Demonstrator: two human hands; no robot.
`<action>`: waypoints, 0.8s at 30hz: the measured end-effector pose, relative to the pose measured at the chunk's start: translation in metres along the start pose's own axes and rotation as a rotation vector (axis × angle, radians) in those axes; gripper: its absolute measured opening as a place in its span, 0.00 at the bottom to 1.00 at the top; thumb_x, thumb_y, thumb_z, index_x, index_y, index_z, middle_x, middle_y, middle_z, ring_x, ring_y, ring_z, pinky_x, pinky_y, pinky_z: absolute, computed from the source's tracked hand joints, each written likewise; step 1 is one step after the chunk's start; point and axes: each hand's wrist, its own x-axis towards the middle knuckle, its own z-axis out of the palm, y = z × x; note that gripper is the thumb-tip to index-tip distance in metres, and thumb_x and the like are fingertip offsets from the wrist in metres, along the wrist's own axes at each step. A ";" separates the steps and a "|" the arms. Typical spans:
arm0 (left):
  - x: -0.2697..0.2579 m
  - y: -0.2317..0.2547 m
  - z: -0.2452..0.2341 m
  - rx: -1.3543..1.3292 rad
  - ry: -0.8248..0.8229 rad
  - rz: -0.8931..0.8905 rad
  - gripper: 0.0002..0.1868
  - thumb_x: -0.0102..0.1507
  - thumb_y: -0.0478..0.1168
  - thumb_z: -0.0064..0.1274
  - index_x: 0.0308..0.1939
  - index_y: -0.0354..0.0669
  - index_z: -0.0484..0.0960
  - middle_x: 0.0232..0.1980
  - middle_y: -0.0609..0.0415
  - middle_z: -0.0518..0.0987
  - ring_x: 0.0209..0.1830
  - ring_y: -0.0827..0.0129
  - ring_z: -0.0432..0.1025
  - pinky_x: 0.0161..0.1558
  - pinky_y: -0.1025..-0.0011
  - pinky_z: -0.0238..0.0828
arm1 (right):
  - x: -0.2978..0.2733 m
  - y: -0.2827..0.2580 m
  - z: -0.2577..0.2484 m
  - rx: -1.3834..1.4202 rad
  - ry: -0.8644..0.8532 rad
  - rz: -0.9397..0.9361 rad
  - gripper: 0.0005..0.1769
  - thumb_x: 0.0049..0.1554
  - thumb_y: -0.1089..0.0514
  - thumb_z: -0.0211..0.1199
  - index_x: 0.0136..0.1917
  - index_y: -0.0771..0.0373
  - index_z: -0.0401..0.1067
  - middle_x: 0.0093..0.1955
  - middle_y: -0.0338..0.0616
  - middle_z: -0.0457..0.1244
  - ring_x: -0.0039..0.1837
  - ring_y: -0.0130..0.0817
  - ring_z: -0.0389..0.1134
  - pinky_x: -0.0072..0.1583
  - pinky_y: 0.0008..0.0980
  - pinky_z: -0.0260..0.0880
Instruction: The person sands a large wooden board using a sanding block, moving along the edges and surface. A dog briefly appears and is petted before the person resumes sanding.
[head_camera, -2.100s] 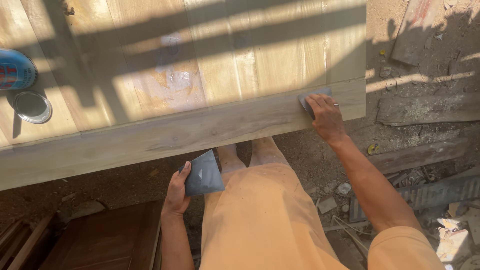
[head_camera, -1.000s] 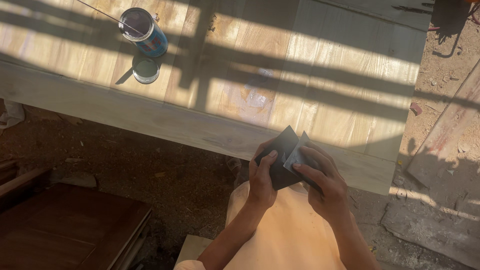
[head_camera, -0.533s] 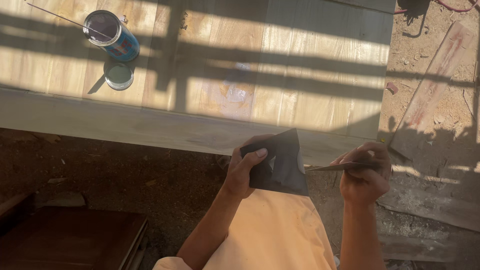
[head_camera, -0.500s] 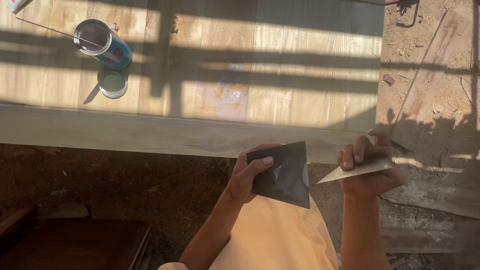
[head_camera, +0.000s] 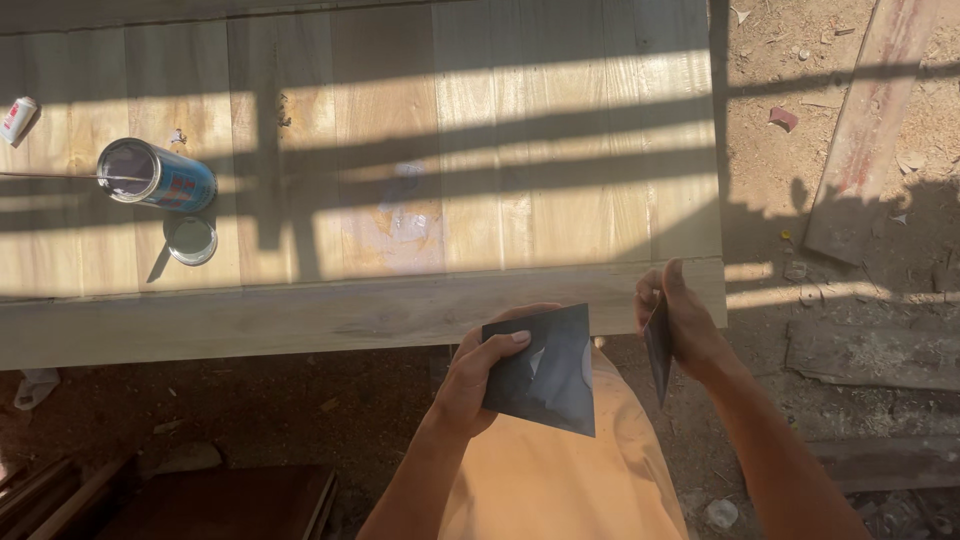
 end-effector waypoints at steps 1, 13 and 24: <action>0.007 0.003 -0.001 0.053 -0.014 -0.041 0.23 0.62 0.40 0.52 0.60 0.31 0.79 0.46 0.49 0.82 0.42 0.73 0.76 0.45 0.77 0.76 | 0.001 -0.016 -0.018 -0.104 -0.001 -0.017 0.32 0.60 0.26 0.45 0.51 0.56 0.64 0.37 0.38 0.60 0.36 0.27 0.65 0.36 0.31 0.70; 0.078 -0.029 0.015 0.501 -0.014 -0.260 0.17 0.67 0.43 0.55 0.40 0.27 0.83 0.35 0.55 0.78 0.31 0.77 0.70 0.33 0.76 0.68 | -0.019 -0.087 -0.042 -1.277 -0.157 -0.852 0.12 0.50 0.48 0.74 0.41 0.54 0.78 0.39 0.36 0.66 0.35 0.29 0.69 0.33 0.32 0.68; 0.109 -0.031 -0.026 0.274 0.022 -0.373 0.14 0.67 0.44 0.52 0.40 0.32 0.79 0.35 0.54 0.79 0.31 0.74 0.73 0.33 0.74 0.73 | -0.052 -0.005 0.009 -1.074 0.063 -0.615 0.09 0.50 0.50 0.75 0.40 0.54 0.78 0.39 0.36 0.65 0.34 0.29 0.69 0.36 0.33 0.69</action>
